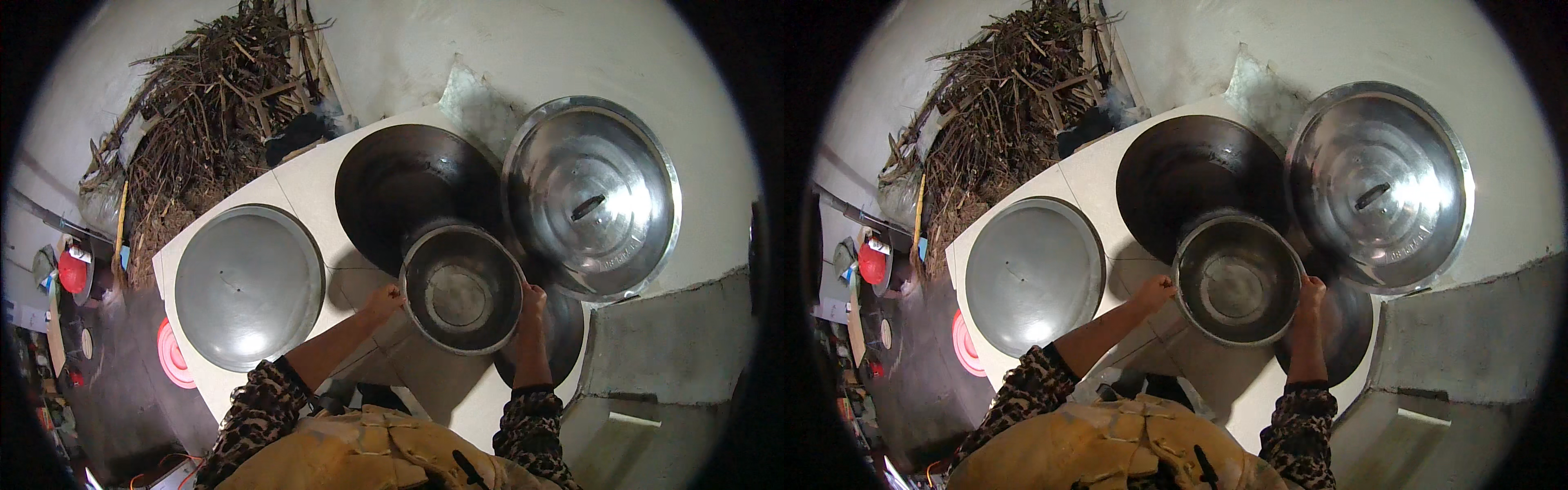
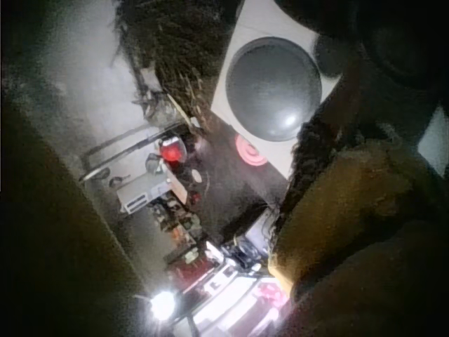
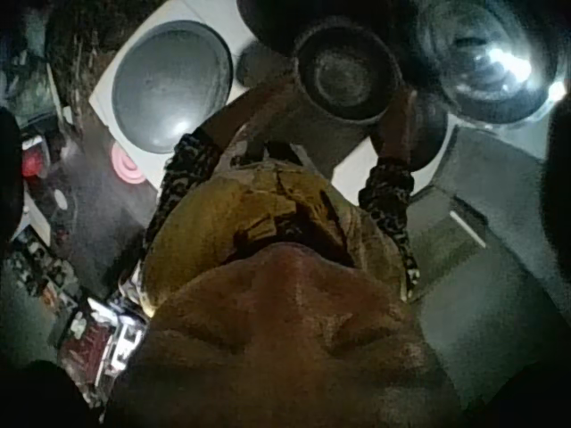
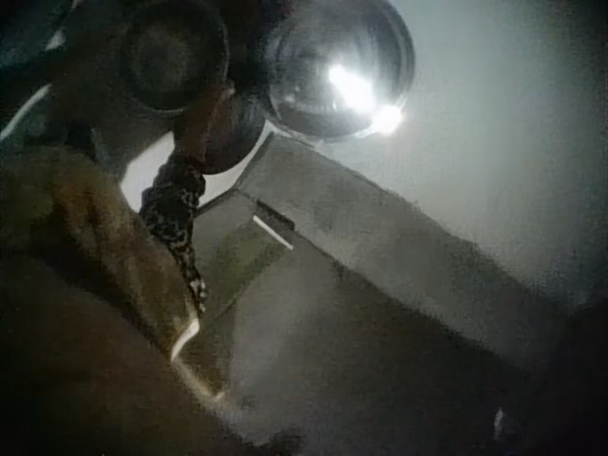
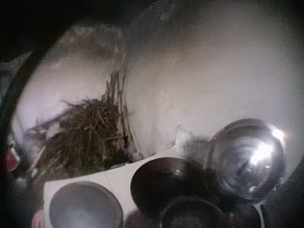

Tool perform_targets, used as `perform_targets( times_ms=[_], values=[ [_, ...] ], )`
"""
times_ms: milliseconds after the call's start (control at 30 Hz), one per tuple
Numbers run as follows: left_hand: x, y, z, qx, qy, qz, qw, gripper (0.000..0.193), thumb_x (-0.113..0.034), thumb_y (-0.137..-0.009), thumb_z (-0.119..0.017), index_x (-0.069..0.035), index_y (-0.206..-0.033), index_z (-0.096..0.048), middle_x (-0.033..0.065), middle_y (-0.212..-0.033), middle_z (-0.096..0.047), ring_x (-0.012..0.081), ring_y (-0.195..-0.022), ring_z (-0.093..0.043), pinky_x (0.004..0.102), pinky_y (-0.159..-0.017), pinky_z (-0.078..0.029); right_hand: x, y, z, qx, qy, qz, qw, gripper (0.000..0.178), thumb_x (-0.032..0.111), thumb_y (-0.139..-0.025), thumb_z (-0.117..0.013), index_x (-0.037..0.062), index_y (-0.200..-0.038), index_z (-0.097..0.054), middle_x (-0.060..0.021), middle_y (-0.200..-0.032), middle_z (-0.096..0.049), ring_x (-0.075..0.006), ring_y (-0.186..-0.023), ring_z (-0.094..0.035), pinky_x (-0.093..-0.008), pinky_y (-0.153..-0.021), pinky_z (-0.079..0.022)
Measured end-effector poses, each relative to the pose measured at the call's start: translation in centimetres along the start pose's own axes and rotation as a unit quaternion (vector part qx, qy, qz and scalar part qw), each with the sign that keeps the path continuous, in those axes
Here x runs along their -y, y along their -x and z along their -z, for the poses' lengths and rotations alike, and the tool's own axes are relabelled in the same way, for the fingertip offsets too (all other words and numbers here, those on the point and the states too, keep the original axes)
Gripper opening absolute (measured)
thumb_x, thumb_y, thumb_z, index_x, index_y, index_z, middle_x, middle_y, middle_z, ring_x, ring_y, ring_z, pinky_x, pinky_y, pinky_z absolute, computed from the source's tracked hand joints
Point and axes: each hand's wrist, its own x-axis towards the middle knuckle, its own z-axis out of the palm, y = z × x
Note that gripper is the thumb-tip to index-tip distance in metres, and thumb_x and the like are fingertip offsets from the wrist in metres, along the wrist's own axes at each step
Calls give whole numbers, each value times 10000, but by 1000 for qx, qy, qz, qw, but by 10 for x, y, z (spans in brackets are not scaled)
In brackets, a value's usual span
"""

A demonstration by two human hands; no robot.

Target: The person prepares a wood-fired stove by arranging kindling and lighting it with a lighter. They then fetch water from the sink and place a metal bowl on the stove, and continue adding wood to maintain the fire.

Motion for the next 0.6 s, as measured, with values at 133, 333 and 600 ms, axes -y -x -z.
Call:
perform_targets(
  times_ms=[133, 333, 600],
  values=[
    [-10, -25, -11, 7, -29, 64, 998, 230, -250, -866, -685, -31, -911, -632, 57, -791, -638, 132, -679, -556, 313, -553, -452, -23, -56, -3, 2, 109, 6, 994, 248, 202, -860, -669, -44, -838, -684, -83, -700, -649, -163, -628, -558, -385, -598, -464],
    [-25, -30, -28, 33, 53, 130, 990, 171, -193, -886, -671, -28, -923, -646, 57, -797, -643, 134, -646, -548, 322, -530, -422, -39, -105, 14, 54, 287, 117, 949, 243, 183, -783, -644, -51, -828, -688, -123, -741, -670, -207, -669, -620, -391, -624, -487],
    [-45, -32, -46, 59, 172, 194, 964, 165, -200, -927, -611, -39, -919, -648, 48, -714, -601, 98, -489, -422, 279, -418, -287, -12, -152, 39, 128, 347, 105, 923, 216, 171, -785, -630, -40, -826, -654, -132, -746, -641, -244, -701, -637, -432, -593, -493]
  ],
)
